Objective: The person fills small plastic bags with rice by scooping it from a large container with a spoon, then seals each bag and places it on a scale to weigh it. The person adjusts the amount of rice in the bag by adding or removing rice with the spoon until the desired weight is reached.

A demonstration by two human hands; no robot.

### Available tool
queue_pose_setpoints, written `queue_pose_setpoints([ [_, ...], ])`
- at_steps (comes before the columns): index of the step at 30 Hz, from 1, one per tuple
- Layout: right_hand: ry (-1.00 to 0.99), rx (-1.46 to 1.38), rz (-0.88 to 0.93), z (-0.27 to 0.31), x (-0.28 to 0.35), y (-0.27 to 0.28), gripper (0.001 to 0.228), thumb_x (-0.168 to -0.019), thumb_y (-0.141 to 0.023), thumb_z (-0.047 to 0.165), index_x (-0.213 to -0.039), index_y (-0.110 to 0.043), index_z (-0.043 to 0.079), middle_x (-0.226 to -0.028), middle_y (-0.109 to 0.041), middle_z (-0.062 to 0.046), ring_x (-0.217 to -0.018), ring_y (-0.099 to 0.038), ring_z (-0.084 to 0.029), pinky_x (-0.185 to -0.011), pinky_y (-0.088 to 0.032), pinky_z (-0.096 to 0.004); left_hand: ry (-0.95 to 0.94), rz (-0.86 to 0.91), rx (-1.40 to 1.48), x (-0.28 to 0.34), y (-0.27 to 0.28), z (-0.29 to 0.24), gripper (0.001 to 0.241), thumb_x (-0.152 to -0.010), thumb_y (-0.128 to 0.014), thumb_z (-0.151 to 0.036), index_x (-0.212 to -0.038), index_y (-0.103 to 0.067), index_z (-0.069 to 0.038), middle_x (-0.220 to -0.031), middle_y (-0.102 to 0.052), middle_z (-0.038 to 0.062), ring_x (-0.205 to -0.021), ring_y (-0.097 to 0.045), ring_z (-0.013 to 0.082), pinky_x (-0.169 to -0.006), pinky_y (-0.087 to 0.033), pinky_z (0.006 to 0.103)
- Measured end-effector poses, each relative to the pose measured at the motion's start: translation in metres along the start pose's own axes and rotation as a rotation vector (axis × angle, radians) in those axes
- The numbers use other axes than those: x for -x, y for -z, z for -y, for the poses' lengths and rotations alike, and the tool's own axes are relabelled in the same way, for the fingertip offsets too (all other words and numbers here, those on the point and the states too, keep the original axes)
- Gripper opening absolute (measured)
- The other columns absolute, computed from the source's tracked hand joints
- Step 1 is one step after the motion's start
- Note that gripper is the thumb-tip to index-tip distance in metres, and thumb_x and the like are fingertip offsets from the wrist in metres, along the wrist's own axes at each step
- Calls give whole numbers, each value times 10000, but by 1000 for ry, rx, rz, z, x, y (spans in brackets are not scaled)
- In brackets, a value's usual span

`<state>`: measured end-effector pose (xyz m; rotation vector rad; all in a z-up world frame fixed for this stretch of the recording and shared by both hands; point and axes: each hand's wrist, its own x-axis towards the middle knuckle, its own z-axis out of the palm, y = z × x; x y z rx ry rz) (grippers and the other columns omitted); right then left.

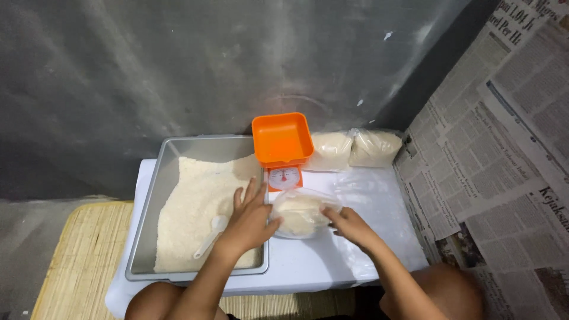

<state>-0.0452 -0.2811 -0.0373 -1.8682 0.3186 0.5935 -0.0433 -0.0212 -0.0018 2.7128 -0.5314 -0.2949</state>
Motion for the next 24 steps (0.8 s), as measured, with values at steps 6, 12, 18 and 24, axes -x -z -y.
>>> queue_pose_setpoints([
  [6,161,222,-250,-8,-35,16,191,-835,-723,199,-934,-730,35,-705,-737,-174,-710,-752,-313,-737,-555,-391,134,-17,234,-12,-2,-2,205,-986,-558,-242,-1102,-674,-119,-895,-777,127,-999,-738,375,-930,-512,494],
  [12,297,14,-269,22,-30,23,147,-837,-717,49,-877,-622,-55,-771,-647,-217,-570,-711,-317,-576,-575,-394,275,-193,617,-5,35,-26,284,-865,-643,-119,-1140,-593,-66,-1059,-731,236,-1036,-706,461,-831,-524,494],
  [18,290,-208,-231,59,-2,28,164,-829,-695,-3,-884,-551,-60,-811,-547,-157,-575,-591,-263,-455,-533,-354,227,-284,758,-5,55,-40,292,-798,-640,-71,-1075,-547,-65,-679,-656,128,-649,-681,289,-629,-451,349],
  [24,347,-164,-249,74,31,52,170,-832,-684,-14,-778,-527,-50,-769,-500,-145,-523,-566,-256,-436,-530,-366,211,-255,837,14,74,-65,297,-784,-617,-52,-1078,-572,-49,-615,-624,127,-558,-622,246,-567,-410,309],
])
